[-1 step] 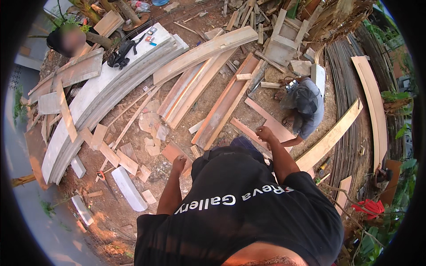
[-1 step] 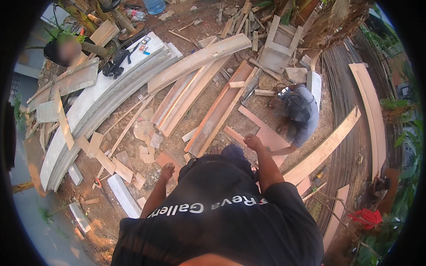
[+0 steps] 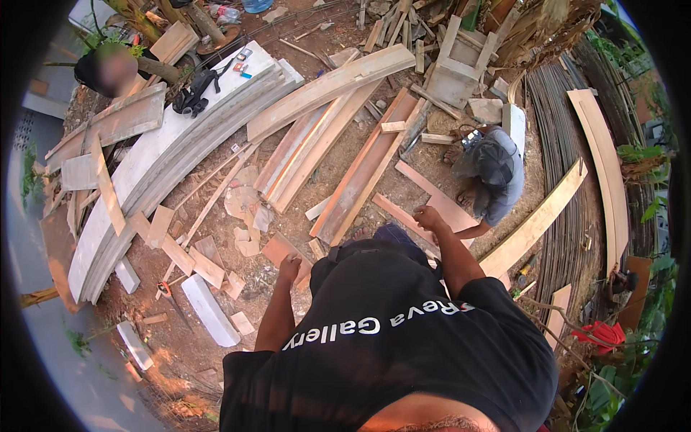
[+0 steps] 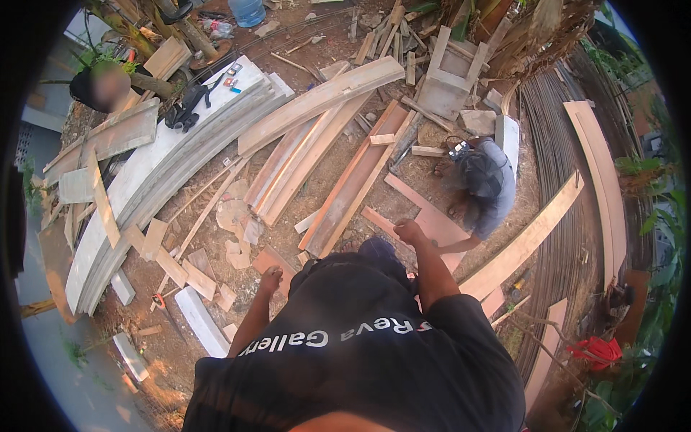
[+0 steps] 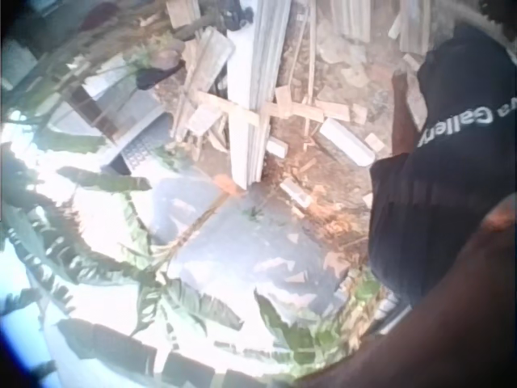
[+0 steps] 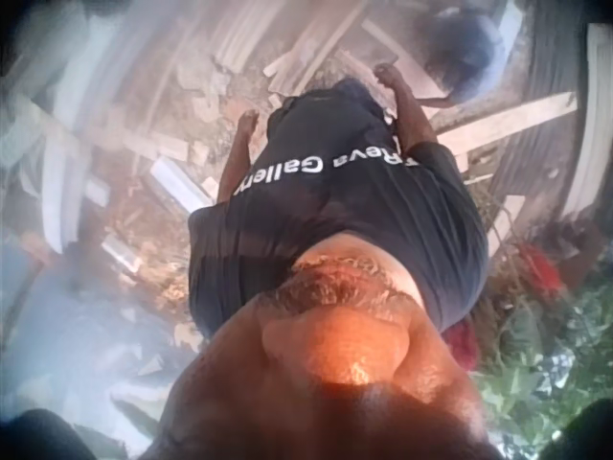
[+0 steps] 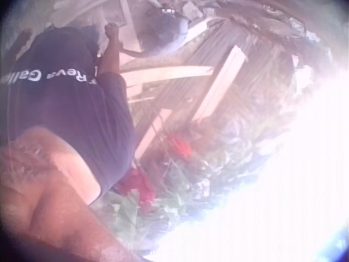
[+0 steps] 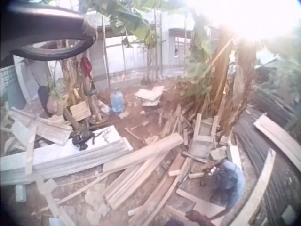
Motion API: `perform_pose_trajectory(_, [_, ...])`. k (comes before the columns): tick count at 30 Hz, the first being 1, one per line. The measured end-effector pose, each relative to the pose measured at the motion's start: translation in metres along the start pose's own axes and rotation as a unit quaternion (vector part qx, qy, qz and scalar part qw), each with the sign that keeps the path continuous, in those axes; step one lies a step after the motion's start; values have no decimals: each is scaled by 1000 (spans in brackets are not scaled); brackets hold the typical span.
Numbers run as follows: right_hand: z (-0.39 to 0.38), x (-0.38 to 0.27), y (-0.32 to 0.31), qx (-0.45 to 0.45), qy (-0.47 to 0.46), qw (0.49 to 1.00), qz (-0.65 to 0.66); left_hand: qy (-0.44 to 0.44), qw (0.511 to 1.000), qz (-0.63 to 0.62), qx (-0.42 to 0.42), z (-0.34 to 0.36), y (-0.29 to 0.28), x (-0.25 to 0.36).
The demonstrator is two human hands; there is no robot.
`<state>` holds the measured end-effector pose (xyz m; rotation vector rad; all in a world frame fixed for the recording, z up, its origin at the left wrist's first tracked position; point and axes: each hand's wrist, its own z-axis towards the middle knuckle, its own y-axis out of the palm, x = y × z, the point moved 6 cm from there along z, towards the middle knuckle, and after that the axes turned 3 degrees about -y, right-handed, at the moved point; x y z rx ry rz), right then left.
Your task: The person walks through a cluttered outdoor area, picks up a long wooden plank, and uses a hand saw to cut it while kneeling on the ground. The person positions the plank, saws through it, and then stands up with the cut piece.
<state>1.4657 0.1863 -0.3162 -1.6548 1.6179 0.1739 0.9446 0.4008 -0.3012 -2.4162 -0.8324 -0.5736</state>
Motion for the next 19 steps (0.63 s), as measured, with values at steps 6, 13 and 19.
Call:
perform_pose_trajectory(6, [19,-17,-22,-2,19,1000,9,-31,1000,-1,-3,9,9,13])
perform_pose_trajectory(13, [9,7,-49,14,12,999,41,-36,999,8,-16,-5,34,25])
perform_pose_trajectory(19, [-3,52,-62,28,19,999,41,9,1000,17,5,-21,56,63])
